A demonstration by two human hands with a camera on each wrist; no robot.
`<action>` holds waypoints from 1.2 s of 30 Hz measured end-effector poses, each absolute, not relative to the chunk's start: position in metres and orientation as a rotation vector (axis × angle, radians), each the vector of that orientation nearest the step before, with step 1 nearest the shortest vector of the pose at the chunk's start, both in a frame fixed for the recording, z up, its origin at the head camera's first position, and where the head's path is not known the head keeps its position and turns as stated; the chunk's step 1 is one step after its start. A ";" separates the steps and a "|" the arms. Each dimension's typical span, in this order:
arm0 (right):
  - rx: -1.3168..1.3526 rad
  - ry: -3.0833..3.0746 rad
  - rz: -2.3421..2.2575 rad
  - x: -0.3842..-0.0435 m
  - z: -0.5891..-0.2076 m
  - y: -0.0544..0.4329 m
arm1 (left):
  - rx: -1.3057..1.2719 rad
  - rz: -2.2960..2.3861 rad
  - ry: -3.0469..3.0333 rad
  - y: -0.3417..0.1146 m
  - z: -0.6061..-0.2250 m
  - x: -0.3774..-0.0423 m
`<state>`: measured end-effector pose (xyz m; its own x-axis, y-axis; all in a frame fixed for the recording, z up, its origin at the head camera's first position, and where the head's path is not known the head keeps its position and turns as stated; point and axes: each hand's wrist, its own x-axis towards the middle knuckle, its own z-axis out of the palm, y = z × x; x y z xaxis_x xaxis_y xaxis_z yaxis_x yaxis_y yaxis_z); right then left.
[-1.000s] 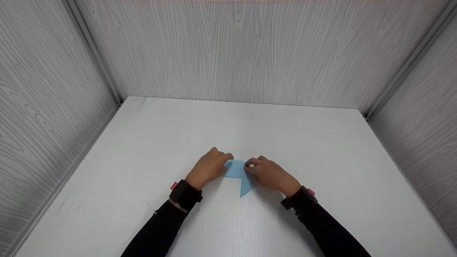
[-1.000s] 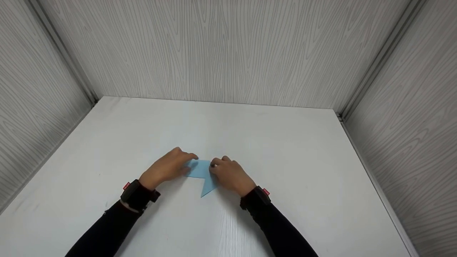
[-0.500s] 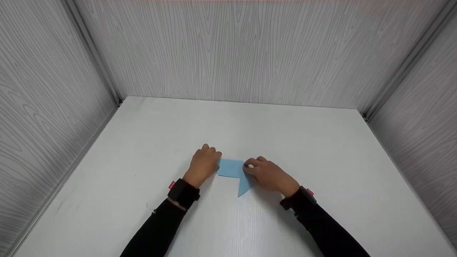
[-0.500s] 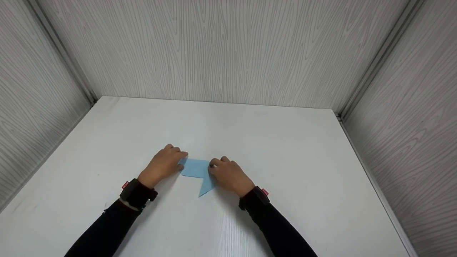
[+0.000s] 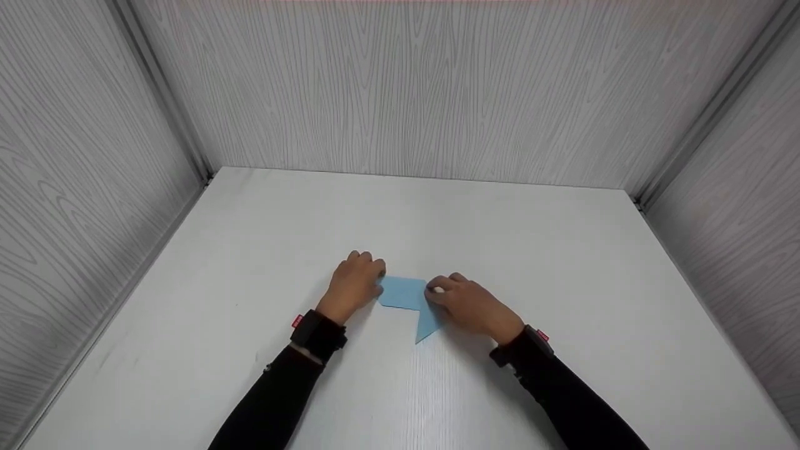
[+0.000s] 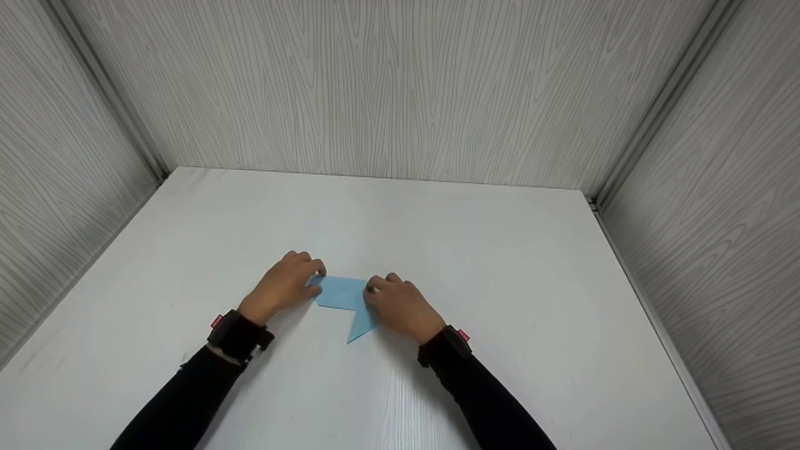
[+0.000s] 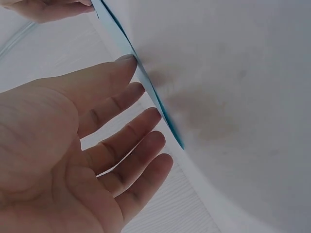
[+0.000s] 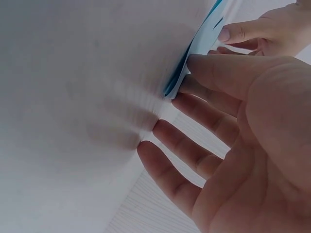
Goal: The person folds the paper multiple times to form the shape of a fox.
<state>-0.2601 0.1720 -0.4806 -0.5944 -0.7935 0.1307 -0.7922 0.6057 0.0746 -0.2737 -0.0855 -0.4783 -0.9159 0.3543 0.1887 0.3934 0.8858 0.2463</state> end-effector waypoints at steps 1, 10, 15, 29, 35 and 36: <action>1.333 -2.675 -0.012 -0.260 -0.480 0.172 | -0.578 -0.445 -2.923 -0.086 -0.478 -0.274; 1.326 -2.691 0.003 -0.260 -0.481 0.172 | -0.587 -0.458 -2.943 -0.087 -0.479 -0.276; 1.313 -2.708 0.010 -0.260 -0.481 0.172 | -0.645 -0.437 -2.872 -0.086 -0.481 -0.278; 1.271 -2.746 0.051 -0.258 -0.482 0.170 | -0.699 -0.649 -2.801 -0.074 -0.455 -0.262; 1.272 -2.728 0.116 -0.257 -0.483 0.171 | -0.818 -0.618 -2.788 -0.062 -0.459 -0.251; 1.269 -2.729 0.120 -0.257 -0.483 0.171 | -0.844 -0.625 -2.784 -0.061 -0.460 -0.250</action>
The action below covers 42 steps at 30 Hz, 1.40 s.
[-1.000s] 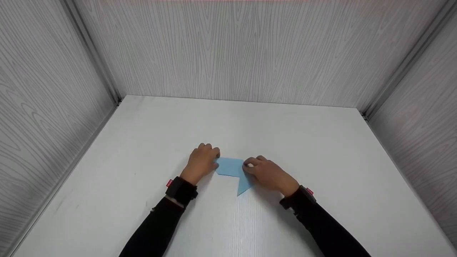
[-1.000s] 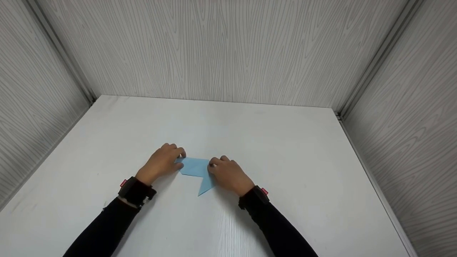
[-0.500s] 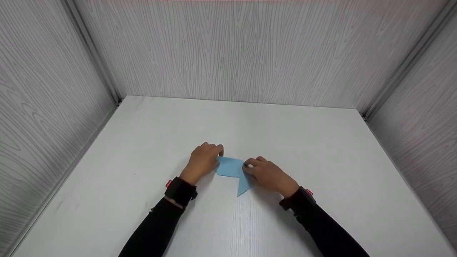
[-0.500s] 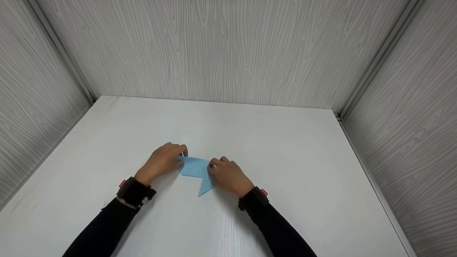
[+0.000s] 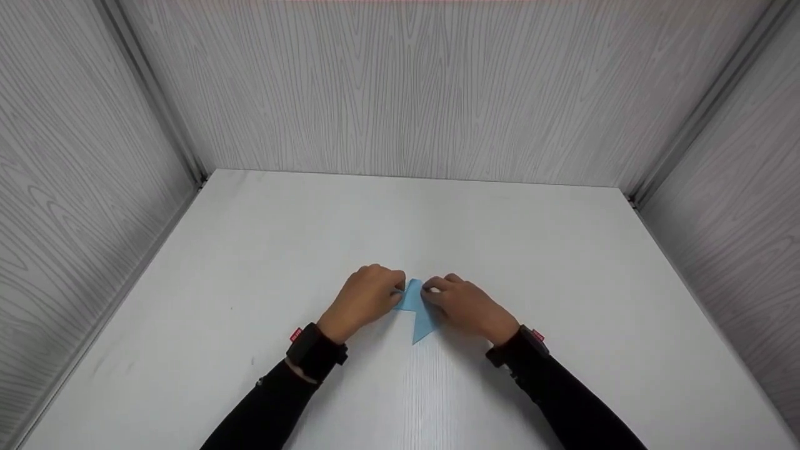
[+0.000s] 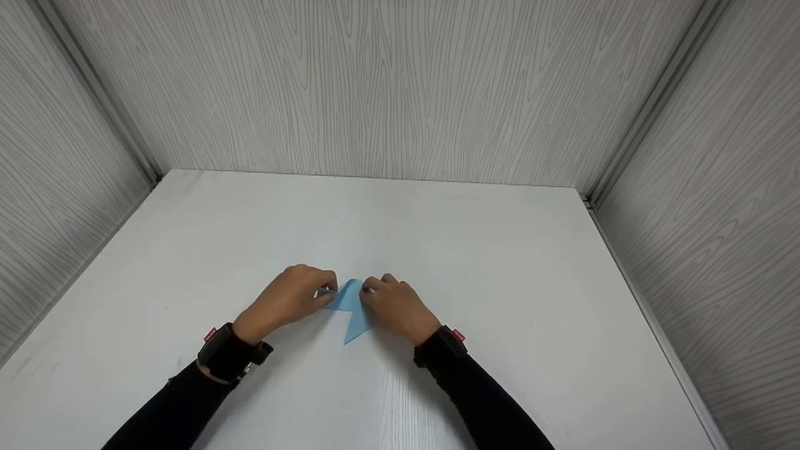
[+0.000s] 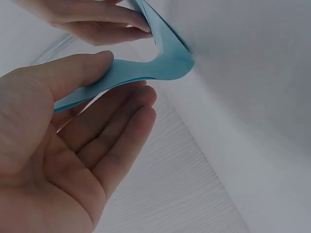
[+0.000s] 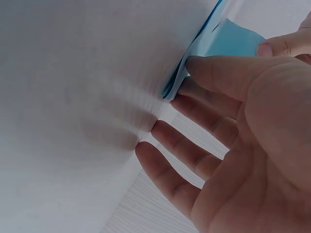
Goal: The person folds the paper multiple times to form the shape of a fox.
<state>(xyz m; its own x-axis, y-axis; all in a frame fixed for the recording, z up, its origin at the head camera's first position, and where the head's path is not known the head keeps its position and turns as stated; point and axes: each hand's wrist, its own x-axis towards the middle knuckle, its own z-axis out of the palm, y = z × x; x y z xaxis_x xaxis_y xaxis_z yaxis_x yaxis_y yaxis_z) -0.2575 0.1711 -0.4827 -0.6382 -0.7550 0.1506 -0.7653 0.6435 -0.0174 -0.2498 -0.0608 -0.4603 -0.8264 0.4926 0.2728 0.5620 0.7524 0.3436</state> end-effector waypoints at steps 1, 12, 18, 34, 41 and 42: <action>1.269 -2.731 0.112 -0.258 -0.482 0.171 | -0.870 -0.633 -2.782 -0.060 -0.462 -0.248; 1.284 -2.723 0.068 -0.259 -0.486 0.171 | -1.044 -0.700 -2.812 -0.057 -0.474 -0.241; 1.286 -2.723 0.069 -0.259 -0.486 0.171 | -1.115 -0.723 -2.822 -0.055 -0.478 -0.240; 1.295 -2.707 0.103 -0.257 -0.482 0.173 | -1.235 -0.657 -2.776 -0.053 -0.483 -0.240; 1.296 -2.695 0.078 -0.256 -0.482 0.173 | -1.260 -0.571 -2.778 -0.050 -0.484 -0.240; 1.293 -2.693 0.069 -0.256 -0.482 0.173 | -1.259 -0.568 -2.780 -0.049 -0.484 -0.240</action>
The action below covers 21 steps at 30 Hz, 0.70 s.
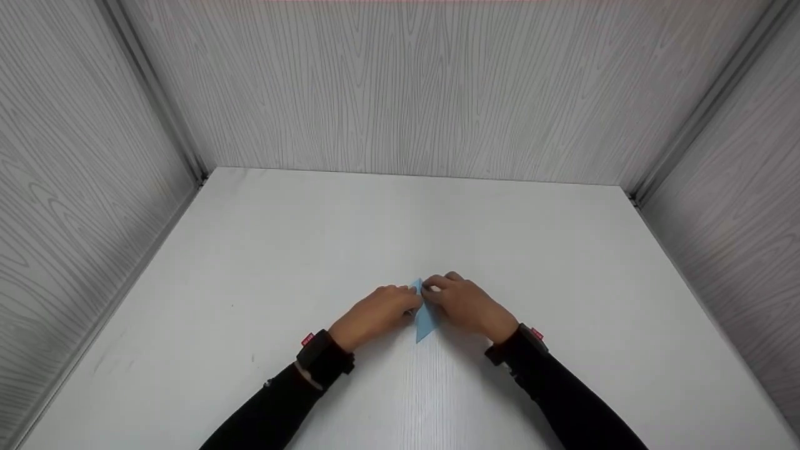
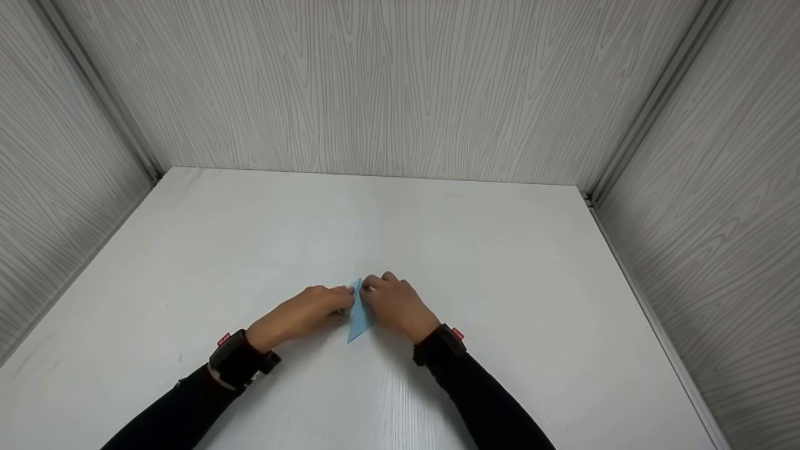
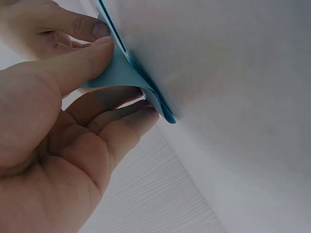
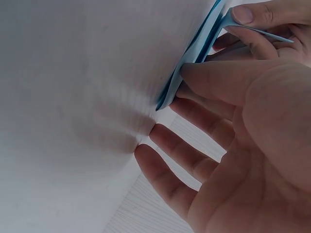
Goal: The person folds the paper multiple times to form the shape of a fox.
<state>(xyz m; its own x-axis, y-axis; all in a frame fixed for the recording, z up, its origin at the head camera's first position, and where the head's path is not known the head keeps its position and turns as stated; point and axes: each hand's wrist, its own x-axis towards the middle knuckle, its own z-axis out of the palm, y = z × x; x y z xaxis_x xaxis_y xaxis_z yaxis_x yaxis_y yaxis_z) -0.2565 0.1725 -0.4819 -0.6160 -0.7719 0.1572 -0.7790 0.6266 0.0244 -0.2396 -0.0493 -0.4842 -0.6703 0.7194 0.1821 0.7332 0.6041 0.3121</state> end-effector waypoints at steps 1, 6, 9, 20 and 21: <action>1.293 -2.693 0.063 -0.256 -0.482 0.172 | -1.256 -0.562 -2.783 -0.049 -0.484 -0.239; 1.295 -2.702 0.058 -0.256 -0.481 0.172 | -1.254 -0.531 -2.802 -0.046 -0.483 -0.239; 1.289 -2.719 0.073 -0.256 -0.481 0.172 | -1.259 -0.520 -2.797 -0.045 -0.483 -0.239; 1.302 -2.717 0.100 -0.256 -0.481 0.173 | -1.274 -0.542 -2.776 -0.043 -0.485 -0.237; 1.304 -2.709 0.107 -0.256 -0.481 0.173 | -1.280 -0.548 -2.769 -0.043 -0.485 -0.237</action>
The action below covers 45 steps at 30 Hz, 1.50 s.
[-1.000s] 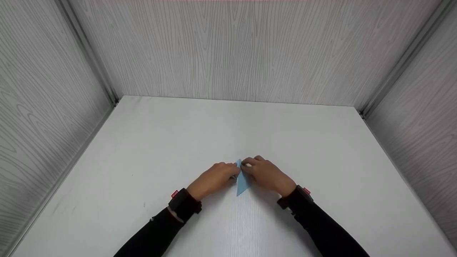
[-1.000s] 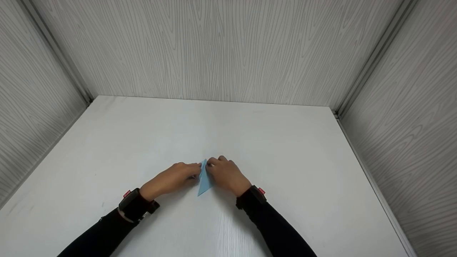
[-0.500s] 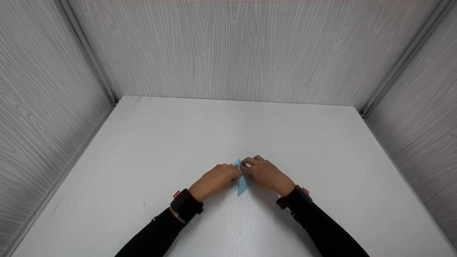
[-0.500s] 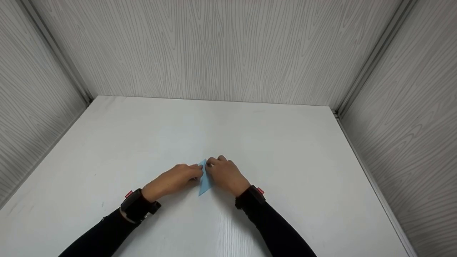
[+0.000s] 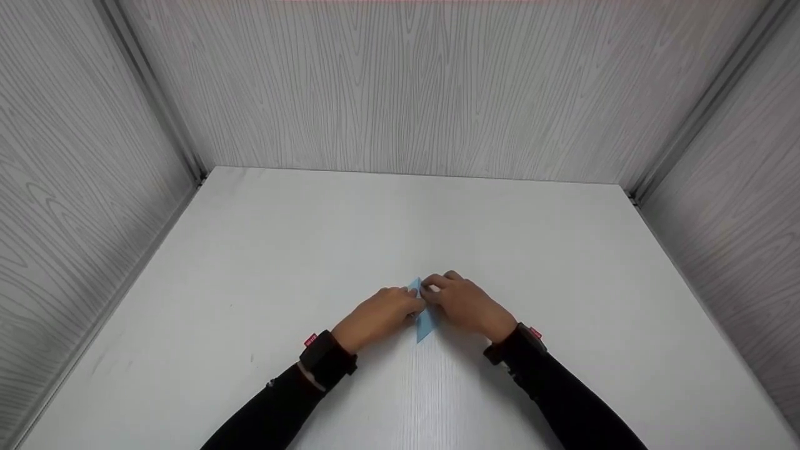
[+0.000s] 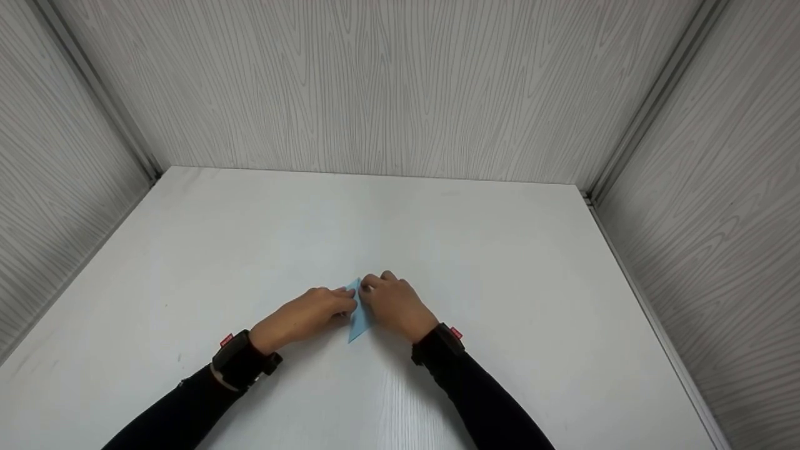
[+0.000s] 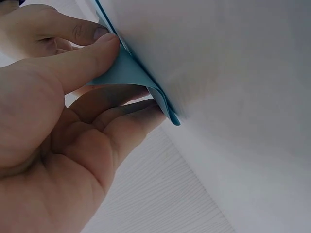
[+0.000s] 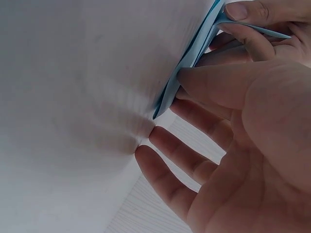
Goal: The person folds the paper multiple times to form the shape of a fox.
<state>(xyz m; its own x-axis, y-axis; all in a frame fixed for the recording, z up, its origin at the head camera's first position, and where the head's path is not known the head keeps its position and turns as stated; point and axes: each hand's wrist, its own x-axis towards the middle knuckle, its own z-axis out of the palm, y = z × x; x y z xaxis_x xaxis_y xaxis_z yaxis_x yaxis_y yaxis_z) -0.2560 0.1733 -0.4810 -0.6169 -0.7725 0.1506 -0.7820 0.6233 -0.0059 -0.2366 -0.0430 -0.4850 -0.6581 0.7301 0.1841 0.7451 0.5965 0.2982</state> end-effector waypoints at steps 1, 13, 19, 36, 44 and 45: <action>1.306 -2.698 0.113 -0.256 -0.481 0.174 | -1.285 -0.558 -2.763 -0.043 -0.485 -0.236; 1.342 -2.700 0.127 -0.262 -0.482 0.177 | -1.297 -0.496 -2.753 -0.044 -0.485 -0.236; 1.358 -2.720 0.202 -0.264 -0.480 0.181 | -1.283 -0.523 -2.789 -0.043 -0.483 -0.238; 1.312 -2.700 0.134 -0.259 -0.483 0.175 | -1.291 -0.691 -2.728 -0.049 -0.485 -0.245; 1.327 -2.691 0.167 -0.262 -0.485 0.176 | -1.219 -0.749 -2.803 -0.049 -0.482 -0.243; 1.324 -2.696 0.157 -0.261 -0.485 0.176 | -1.215 -0.752 -2.810 -0.049 -0.482 -0.242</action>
<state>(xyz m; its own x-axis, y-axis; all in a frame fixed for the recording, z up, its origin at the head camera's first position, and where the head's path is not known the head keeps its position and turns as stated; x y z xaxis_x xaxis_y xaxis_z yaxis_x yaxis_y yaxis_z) -0.2613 0.1757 -0.4849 -0.6050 -0.7789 0.1652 -0.7928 0.6085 -0.0345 -0.2423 -0.0493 -0.4815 -0.7028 0.6897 0.1744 0.6846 0.5889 0.4297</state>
